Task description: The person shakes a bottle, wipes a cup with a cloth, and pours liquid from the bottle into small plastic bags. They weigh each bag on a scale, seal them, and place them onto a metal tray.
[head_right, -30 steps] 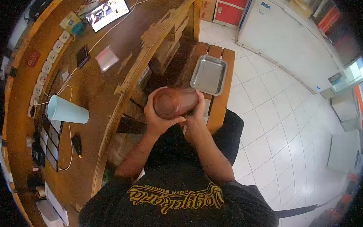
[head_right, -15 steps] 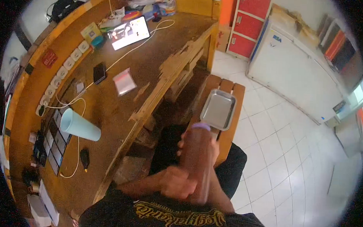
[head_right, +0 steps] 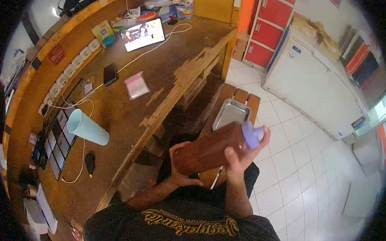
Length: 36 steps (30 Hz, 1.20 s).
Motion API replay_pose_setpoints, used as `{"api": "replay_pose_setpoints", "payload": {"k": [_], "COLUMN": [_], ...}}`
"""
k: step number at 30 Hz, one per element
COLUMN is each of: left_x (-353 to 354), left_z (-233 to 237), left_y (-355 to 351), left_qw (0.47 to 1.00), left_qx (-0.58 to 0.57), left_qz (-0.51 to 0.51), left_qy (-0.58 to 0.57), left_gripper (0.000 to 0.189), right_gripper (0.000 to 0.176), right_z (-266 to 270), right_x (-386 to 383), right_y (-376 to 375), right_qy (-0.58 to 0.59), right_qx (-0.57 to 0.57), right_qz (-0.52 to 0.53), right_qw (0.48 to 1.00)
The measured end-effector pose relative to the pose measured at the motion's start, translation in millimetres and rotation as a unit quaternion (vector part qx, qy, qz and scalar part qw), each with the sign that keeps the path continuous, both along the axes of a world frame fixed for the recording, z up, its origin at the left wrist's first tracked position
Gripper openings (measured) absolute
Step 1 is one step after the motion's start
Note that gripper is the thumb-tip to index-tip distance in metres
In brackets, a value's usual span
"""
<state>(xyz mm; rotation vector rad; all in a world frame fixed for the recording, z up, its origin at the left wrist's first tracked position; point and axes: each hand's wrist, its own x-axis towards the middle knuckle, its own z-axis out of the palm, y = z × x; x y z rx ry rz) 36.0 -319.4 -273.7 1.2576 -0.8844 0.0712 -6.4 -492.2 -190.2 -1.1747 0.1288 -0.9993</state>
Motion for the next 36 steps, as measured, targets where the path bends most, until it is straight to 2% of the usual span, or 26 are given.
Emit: {"api": "replay_pose_setpoints", "payload": {"k": [3,7,9,10,13,16,18,19,20,21,22,23,24,25,26,27,28,30,32,33,34,35,36], "left_x": [12.7,12.9,8.1,9.5,16.2,18.9,19.8,9.8,-6.3,-10.7,-14.9,-9.6,-10.9,-14.0,-1.1,10.7,13.0,-10.7,-40.1,-31.9,-33.8,-41.8,-50.3], "left_z": [10.7,45.0,57.7,50.9,35.3,56.2,71.1,76.2,79.6,83.7,88.0,94.6,95.0,91.9,92.6,93.5,91.0,75.6,61.4,56.3,64.0,58.6,49.6], "left_y": [3.0,17.5,21.0,17.2,4.7,13.0,23.8,12.1,-10.9,-17.7,-24.6,-26.8,-25.5,-22.2,-26.0,-30.1,-29.0,-18.9,-28.6,-60.4,-80.5,-62.2,-43.8], "left_qw": [0.997,0.989,0.971,0.971,0.946,0.936,0.920,0.919,0.952,0.961,0.963,0.978,0.987,0.988,0.985,0.983,0.982,0.981,0.980,0.972,0.962,0.966,0.968], "left_qx": [-0.071,-0.038,-0.013,-0.011,-0.126,-0.096,-0.014,-0.014,-0.116,-0.159,-0.207,-0.131,-0.054,-0.048,-0.033,-0.019,0.003,0.058,0.073,0.091,0.122,0.083,0.045], "left_qz": [0.001,0.056,0.139,0.138,0.166,0.180,0.128,0.128,0.132,0.132,0.130,0.131,0.132,0.133,0.146,0.156,0.159,0.162,0.171,0.206,0.239,0.235,0.230], "left_qy": [-0.024,-0.128,-0.192,-0.193,-0.247,-0.288,-0.371,-0.371,-0.249,-0.183,-0.117,-0.097,-0.074,-0.068,-0.085,-0.100,-0.106,-0.091,-0.078,-0.070,-0.046,-0.065,-0.085], "left_gripper": [0.110,0.107,0.098,0.098,0.091,0.088,0.089,0.089,0.086,0.084,0.083,0.088,0.093,0.093,0.086,0.079,0.074,0.068,0.067,0.067,0.067,0.057,0.049], "right_gripper": [0.114,0.132,0.131,0.131,0.124,0.114,0.088,0.088,0.079,0.072,0.068,0.068,0.066,0.051,0.037,0.037,0.047,0.037,0.030,0.030,0.030,0.030,0.032], "right_z": [4.3,28.4,46.6,50.6,52.7,43.1,43.0,40.4,33.5,23.9,5.6,-2.2,-9.0,-13.8,-19.2,-0.7,24.0,-0.1,-23.3,-25.8,-15.4,-14.9,-15.9], "right_x": [-9.2,-21.2,-16.1,-15.9,-14.3,-15.1,-14.8,-12.2,-5.7,3.0,13.3,15.6,16.6,11.1,5.2,23.9,36.9,3.3,-6.9,11.1,30.5,40.1,35.6], "right_y": [11.4,27.4,38.8,39.4,38.1,34.0,35.7,34.7,31.7,27.9,19.7,24.8,32.3,26.1,20.1,30.0,60.2,47.2,41.7,31.5,25.2,22.0,15.7], "right_qy": [-0.036,-0.013,-0.031,-0.031,-0.045,-0.038,-0.044,-0.044,-0.047,-0.051,0.008,0.016,0.101,0.012,-0.047,-0.055,0.079,0.083,0.082,-0.007,-0.082,0.139,0.146], "right_qx": [-0.066,0.028,0.114,0.116,0.153,0.144,0.217,0.217,0.298,0.378,0.373,0.383,0.252,0.318,0.382,0.370,0.268,0.168,0.126,0.233,0.344,0.049,0.169], "right_qz": [0.029,0.035,0.028,0.027,0.067,0.070,0.106,0.107,0.149,0.190,0.196,0.190,0.117,0.243,0.363,0.369,0.068,0.092,0.103,0.192,0.270,0.086,0.134], "right_qw": [0.997,0.999,0.993,0.992,0.985,0.986,0.969,0.969,0.942,0.905,0.907,0.904,0.955,0.916,0.849,0.851,0.958,0.978,0.983,0.953,0.896,0.985,0.965]}}
